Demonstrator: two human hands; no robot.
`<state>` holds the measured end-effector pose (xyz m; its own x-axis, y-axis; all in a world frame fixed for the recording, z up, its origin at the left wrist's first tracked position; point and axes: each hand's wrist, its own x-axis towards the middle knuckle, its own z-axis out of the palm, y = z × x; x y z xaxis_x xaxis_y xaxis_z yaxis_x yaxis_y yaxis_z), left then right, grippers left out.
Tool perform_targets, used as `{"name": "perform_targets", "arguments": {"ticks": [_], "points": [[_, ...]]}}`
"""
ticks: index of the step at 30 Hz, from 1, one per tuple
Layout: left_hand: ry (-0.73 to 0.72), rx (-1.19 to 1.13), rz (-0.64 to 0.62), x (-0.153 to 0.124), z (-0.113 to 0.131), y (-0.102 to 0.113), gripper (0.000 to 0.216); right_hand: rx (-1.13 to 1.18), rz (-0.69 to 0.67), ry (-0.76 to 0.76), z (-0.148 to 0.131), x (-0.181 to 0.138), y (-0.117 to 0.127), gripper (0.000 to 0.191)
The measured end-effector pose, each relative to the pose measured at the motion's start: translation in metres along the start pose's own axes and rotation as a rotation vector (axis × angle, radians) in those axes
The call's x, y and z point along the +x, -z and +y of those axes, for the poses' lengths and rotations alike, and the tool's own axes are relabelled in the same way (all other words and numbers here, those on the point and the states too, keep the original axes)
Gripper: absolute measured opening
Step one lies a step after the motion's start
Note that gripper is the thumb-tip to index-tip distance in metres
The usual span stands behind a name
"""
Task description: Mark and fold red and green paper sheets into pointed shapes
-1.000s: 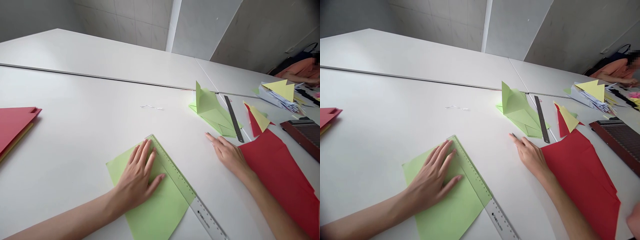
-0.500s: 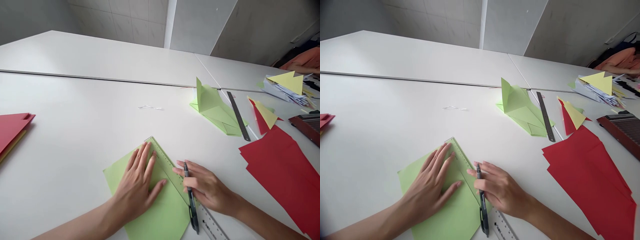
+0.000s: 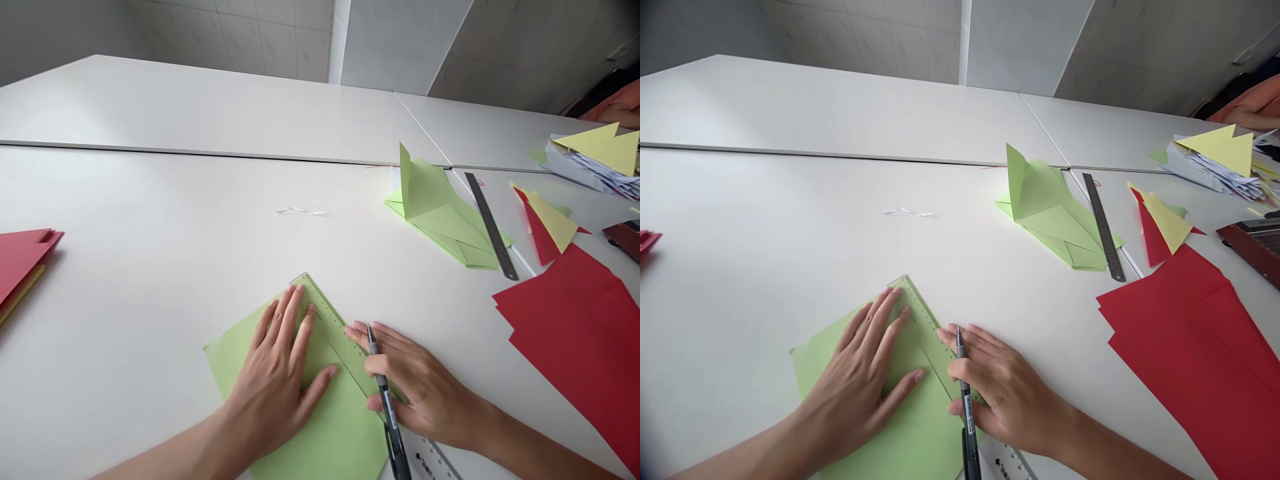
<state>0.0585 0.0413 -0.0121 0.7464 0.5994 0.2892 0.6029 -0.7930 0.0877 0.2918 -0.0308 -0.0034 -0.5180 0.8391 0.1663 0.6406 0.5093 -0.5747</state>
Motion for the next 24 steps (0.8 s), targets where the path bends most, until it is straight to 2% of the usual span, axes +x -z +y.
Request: {"name": "perform_targets", "arguments": {"ticks": [24], "points": [[-0.014,0.008,-0.027,0.0020,-0.0001,0.0015,0.068,0.023,0.005,-0.025,0.0018,-0.0020,0.0001,0.013]]}}
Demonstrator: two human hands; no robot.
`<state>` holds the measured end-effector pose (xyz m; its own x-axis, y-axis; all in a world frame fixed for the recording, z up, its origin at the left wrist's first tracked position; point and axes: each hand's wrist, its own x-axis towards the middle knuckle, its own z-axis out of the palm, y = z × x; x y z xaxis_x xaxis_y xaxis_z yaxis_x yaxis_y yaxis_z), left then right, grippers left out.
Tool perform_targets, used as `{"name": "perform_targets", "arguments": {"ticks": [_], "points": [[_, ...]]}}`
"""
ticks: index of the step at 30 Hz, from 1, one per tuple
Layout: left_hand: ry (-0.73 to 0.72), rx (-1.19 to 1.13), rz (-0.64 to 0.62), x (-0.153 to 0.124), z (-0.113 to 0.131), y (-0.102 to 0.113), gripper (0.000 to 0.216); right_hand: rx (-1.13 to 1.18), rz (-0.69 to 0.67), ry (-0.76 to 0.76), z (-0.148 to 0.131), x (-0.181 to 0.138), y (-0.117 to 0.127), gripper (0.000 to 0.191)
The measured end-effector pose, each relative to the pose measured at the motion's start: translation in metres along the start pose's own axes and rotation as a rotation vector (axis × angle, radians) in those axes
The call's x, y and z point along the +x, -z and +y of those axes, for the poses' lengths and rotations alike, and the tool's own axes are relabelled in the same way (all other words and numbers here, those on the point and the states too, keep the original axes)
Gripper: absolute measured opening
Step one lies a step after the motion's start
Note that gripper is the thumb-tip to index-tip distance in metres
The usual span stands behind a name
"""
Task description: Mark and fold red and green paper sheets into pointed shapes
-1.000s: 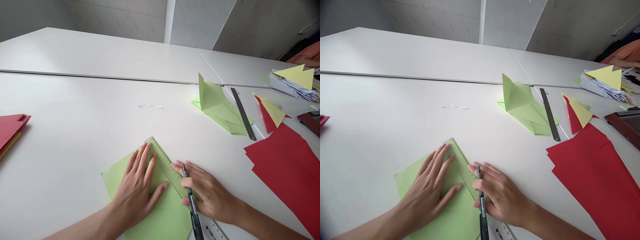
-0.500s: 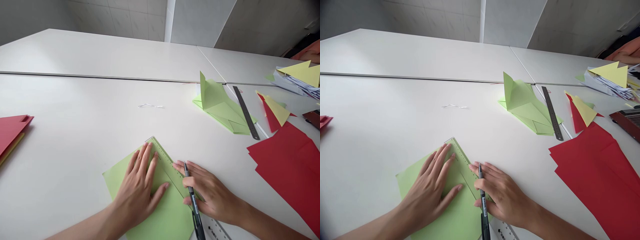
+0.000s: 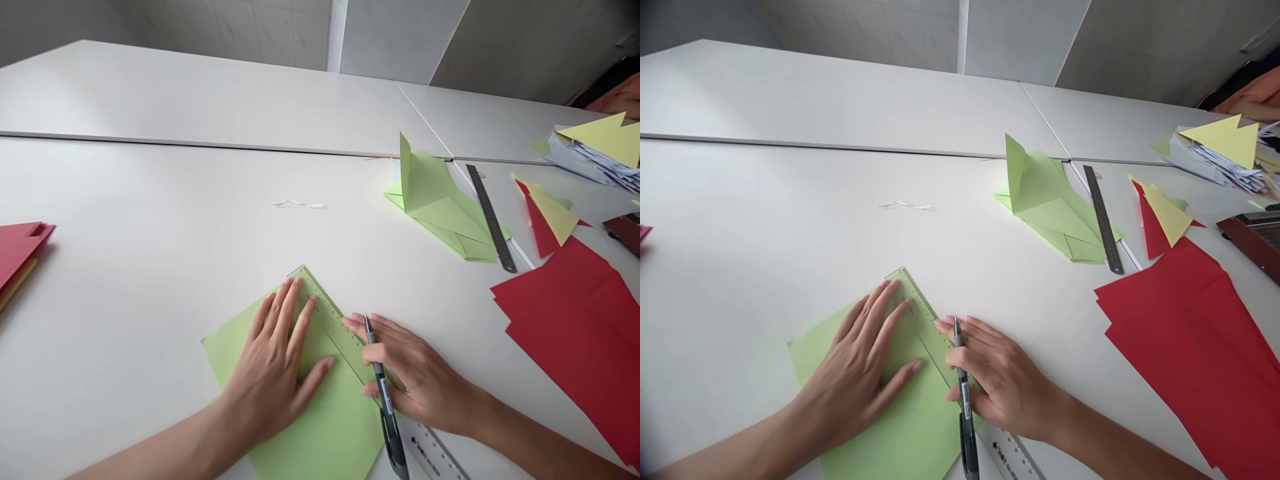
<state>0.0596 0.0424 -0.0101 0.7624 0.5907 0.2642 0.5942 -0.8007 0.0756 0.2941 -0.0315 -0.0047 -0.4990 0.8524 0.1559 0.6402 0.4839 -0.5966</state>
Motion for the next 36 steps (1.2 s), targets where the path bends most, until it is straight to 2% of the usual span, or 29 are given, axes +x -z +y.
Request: {"name": "perform_targets", "arguments": {"ticks": [14,18,20,25,27,30,36], "points": [[0.001,-0.066,-0.035,0.003,-0.002,0.000,0.063,0.027,-0.026,0.018,0.005,-0.003,0.002,0.015],[0.008,-0.099,-0.045,0.005,-0.001,0.000,0.063,0.150,-0.010,0.000,0.005,-0.005,0.006,0.016],[0.017,-0.108,-0.057,0.006,-0.001,0.000,0.061,0.300,0.052,-0.056,0.006,-0.007,0.009,0.016],[0.008,-0.137,-0.062,0.008,-0.001,-0.001,0.059,0.636,0.403,-0.278,0.007,-0.008,0.013,0.012],[0.005,-0.145,-0.059,0.009,-0.001,-0.001,0.059,0.717,0.485,-0.331,0.008,-0.007,0.014,0.016],[0.009,-0.153,-0.060,0.009,-0.002,-0.002,0.058,0.829,0.531,-0.357,0.010,-0.006,0.015,0.018],[0.015,-0.183,-0.049,0.009,-0.002,-0.003,0.059,0.915,0.485,-0.494,0.007,0.002,0.021,0.017]]}}
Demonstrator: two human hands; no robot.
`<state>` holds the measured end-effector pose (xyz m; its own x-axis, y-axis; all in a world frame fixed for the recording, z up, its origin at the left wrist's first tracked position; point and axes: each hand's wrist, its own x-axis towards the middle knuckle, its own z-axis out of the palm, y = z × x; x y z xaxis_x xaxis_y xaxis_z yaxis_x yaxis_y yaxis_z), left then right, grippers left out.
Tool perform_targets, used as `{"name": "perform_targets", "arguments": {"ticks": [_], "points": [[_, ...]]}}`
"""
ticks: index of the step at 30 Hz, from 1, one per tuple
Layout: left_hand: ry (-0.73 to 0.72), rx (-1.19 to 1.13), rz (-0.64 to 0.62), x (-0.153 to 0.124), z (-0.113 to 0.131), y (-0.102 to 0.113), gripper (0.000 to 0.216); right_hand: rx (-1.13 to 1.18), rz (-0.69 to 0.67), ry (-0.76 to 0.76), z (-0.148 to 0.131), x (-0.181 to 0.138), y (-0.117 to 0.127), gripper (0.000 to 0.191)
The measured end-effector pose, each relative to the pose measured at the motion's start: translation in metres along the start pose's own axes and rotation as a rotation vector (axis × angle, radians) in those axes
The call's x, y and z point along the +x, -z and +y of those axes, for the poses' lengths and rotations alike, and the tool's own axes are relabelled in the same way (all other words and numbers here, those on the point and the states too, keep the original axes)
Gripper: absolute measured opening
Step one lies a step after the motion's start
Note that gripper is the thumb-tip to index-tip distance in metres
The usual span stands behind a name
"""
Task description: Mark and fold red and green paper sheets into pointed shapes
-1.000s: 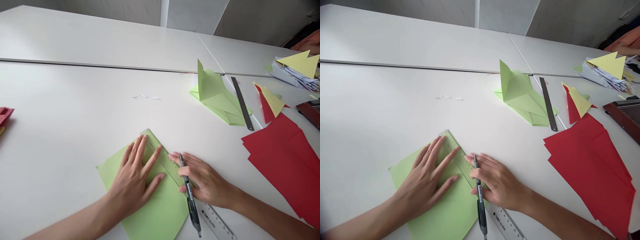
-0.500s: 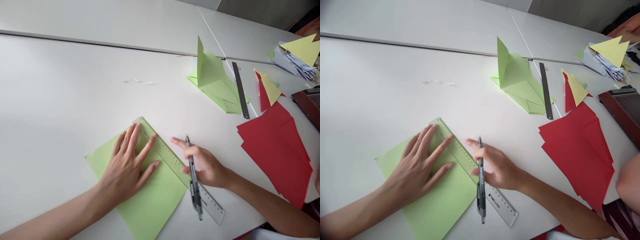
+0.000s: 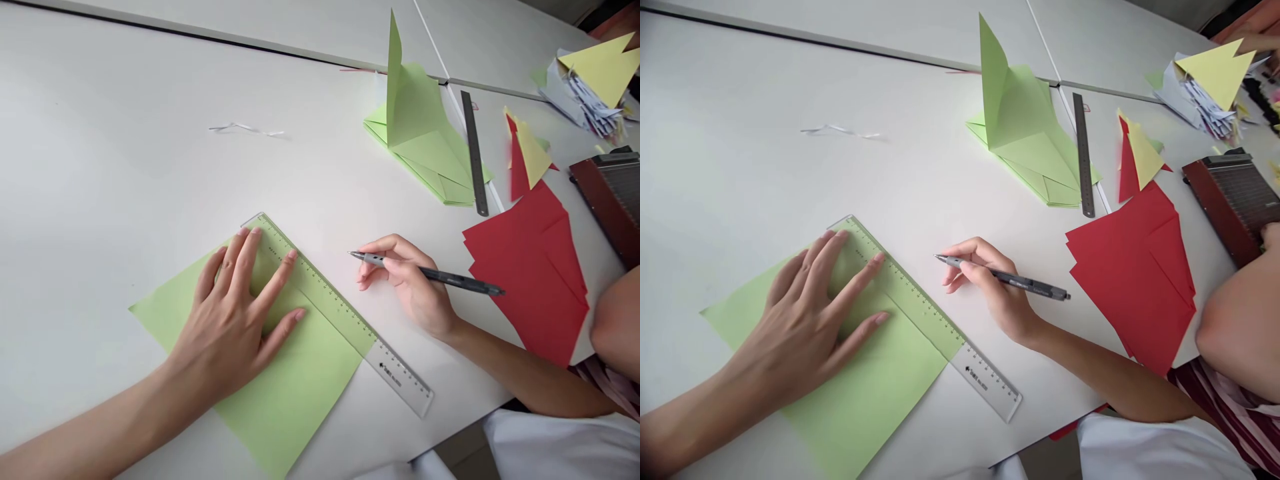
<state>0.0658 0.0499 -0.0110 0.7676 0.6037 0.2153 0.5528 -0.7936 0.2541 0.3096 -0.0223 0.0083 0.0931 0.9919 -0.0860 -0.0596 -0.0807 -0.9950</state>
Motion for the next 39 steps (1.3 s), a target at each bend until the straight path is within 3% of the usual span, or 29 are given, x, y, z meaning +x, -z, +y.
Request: {"name": "perform_targets", "arguments": {"ticks": [4,9,29,39], "points": [[0.009,-0.007,-0.010,0.000,0.000,0.000,0.059,-0.020,0.008,-0.086,-0.004,0.002,-0.014,0.006],[0.006,0.014,-0.025,0.001,0.002,0.001,0.057,-0.060,0.035,-0.078,0.004,-0.006,-0.024,0.013],[0.023,-0.010,-0.037,0.003,0.002,0.003,0.056,-0.322,-0.050,0.016,0.006,-0.006,-0.017,0.023],[0.016,0.007,-0.052,0.002,0.003,0.001,0.057,-0.306,-0.055,0.040,0.007,-0.007,-0.017,0.024]]}}
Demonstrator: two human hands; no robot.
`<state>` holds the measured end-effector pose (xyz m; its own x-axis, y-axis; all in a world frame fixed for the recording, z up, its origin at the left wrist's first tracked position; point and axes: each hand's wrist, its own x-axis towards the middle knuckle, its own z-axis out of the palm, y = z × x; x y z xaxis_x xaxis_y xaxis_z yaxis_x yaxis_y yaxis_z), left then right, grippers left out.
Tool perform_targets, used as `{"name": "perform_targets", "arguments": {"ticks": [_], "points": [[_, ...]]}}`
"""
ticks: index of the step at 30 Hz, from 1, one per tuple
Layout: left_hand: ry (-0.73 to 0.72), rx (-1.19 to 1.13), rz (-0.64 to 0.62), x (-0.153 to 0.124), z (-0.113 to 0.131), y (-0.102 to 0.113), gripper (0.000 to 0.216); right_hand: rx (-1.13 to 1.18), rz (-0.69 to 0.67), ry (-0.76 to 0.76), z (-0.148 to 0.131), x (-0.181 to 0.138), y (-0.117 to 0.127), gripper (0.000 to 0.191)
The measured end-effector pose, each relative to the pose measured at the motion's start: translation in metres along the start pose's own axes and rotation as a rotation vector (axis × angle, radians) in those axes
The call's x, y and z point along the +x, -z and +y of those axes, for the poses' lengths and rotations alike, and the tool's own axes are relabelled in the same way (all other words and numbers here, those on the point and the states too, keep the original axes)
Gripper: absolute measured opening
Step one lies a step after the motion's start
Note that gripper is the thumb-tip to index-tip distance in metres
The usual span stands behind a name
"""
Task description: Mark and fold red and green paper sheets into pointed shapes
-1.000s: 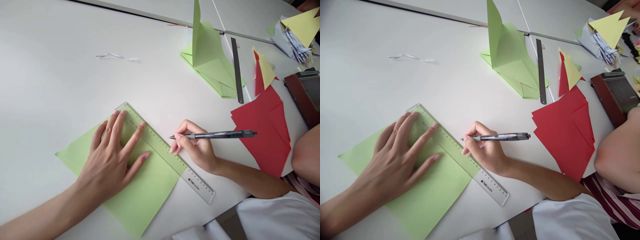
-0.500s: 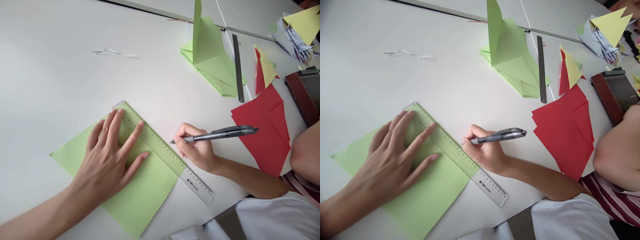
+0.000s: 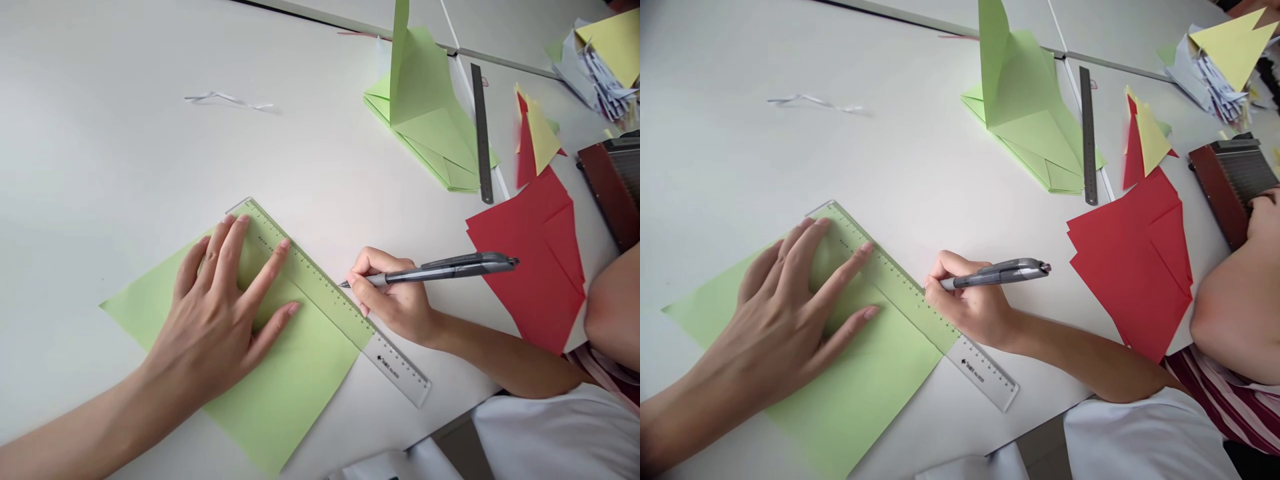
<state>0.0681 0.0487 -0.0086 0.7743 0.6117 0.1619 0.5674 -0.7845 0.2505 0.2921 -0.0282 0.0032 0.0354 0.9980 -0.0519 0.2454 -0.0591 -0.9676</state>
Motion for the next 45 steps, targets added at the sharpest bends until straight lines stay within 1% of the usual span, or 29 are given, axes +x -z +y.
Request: {"name": "perform_targets", "arguments": {"ticks": [10,16,19,45], "points": [[0.004,0.005,-0.002,0.0007,0.0001,0.0013,0.056,-0.003,-0.026,0.018,0.0007,-0.0004,0.0018,0.024],[-0.022,0.033,0.059,0.0010,-0.0036,-0.0025,0.056,0.013,-0.030,0.024,0.0014,0.0000,0.0015,0.024],[-0.035,0.049,0.070,0.0008,-0.0039,-0.0026,0.057,0.013,-0.031,0.025,0.0015,0.0001,0.0014,0.024],[-0.030,0.049,0.071,0.0020,-0.0028,-0.0030,0.057,-0.008,-0.049,0.044,-0.0005,0.0016,0.0019,0.025]]}}
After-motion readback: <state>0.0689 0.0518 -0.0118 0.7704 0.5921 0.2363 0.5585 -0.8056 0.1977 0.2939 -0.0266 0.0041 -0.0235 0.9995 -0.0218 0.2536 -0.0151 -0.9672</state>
